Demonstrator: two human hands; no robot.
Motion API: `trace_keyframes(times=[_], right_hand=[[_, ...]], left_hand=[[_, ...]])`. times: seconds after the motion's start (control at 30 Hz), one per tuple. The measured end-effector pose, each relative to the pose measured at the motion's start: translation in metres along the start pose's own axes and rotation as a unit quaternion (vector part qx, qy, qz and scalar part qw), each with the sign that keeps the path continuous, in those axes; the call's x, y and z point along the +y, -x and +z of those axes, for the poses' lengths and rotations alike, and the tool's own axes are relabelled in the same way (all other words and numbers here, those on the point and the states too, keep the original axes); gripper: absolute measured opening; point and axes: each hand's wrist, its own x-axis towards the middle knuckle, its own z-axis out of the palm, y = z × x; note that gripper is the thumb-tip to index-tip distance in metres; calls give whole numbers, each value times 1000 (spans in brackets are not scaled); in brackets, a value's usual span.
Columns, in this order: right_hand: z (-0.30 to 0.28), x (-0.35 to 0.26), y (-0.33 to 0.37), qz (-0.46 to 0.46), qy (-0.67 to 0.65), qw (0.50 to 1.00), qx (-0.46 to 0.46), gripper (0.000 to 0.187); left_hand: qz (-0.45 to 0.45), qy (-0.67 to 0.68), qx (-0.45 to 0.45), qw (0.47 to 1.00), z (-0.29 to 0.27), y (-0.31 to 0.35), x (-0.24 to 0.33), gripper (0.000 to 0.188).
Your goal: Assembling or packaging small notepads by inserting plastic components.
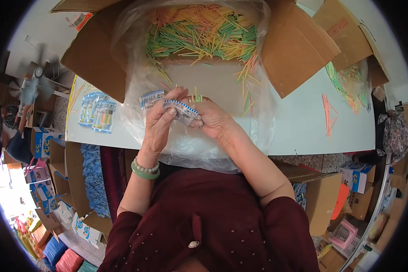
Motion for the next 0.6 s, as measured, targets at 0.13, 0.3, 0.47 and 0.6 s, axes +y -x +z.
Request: trace_keyframes(times=[0.13,0.3,0.47,0.6], right_hand=[[-8,-2,6,-25,282,956,80,13],[-10,-7,6,-80,413,893,160,12],[-18,-13,3,-127,454,853,223,15],[1,-14,-6,-105,670,713,177,23]], left_hand=[[-12,98,68,993,-1,-5,-2,40],[-80,247,82,962,-28,-8,-14,32],[-47,329,205,921,-45,-2,-6,31],[-78,212,128,966,-50,14,3,18]])
